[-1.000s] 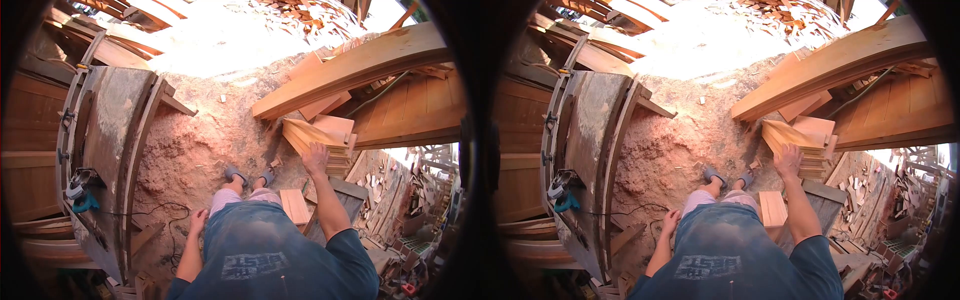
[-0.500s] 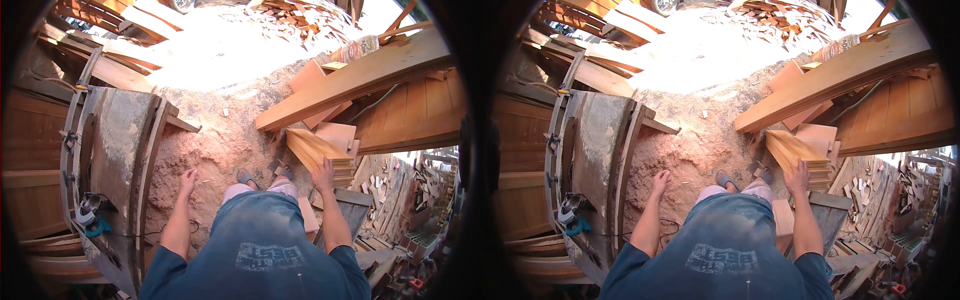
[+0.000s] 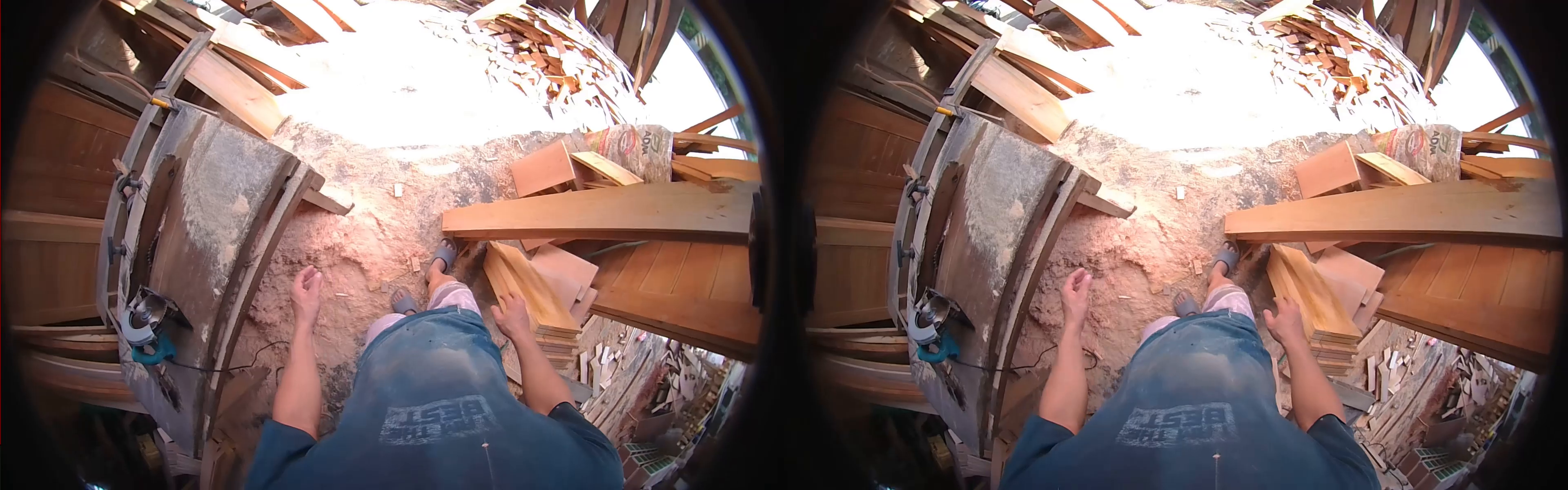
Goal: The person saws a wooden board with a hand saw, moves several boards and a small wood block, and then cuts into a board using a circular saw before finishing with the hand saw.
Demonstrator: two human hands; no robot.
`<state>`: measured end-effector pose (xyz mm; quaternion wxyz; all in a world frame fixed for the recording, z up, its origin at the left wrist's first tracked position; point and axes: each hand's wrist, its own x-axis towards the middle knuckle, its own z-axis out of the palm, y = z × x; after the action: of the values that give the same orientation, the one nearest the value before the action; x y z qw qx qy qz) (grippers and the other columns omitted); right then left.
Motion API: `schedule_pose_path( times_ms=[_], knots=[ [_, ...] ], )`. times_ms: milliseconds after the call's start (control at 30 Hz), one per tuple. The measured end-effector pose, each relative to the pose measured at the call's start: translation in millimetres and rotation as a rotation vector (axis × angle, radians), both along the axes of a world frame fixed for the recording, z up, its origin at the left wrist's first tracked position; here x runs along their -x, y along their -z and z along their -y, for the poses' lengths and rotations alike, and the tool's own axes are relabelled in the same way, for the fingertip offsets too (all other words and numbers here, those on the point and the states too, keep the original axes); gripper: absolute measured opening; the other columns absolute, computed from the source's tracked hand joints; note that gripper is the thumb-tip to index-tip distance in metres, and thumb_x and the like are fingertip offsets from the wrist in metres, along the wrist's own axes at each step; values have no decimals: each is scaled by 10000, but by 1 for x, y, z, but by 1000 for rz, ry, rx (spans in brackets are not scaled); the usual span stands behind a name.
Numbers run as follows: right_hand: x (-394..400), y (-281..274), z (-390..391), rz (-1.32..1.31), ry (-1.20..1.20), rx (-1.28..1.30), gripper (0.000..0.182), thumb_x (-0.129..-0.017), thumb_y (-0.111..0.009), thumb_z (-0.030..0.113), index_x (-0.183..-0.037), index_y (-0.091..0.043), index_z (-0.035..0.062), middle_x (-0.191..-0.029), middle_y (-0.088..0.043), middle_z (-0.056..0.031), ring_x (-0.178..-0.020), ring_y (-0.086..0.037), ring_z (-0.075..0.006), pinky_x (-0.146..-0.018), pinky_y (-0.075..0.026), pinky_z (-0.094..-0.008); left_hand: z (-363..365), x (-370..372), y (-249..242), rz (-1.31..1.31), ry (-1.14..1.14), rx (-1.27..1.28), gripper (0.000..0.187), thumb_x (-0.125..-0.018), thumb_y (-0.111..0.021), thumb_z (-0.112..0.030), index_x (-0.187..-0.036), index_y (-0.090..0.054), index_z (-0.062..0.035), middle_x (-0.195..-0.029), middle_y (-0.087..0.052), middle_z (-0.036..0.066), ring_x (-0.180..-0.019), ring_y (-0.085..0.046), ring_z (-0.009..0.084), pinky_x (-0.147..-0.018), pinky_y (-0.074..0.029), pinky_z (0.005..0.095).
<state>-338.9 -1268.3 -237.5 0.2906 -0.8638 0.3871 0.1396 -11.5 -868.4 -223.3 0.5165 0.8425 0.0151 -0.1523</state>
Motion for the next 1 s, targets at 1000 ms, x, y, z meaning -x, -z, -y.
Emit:
schedule_pose_path(
  times_ms=[1000],
  knots=[
    [-170, 92, 72, -6, 968, -567, 280, -884, -690, 270, -1003, -712, 18, -799, -697, -71, -660, -646, -134, -590, -509, -269, 277, -319, -35, -26, 400, -57, 346, -910, -698, -236, -1159, -662, 2, -995, -724, 134, -848, -698, 182, -728, -549, 305]
  ],
)
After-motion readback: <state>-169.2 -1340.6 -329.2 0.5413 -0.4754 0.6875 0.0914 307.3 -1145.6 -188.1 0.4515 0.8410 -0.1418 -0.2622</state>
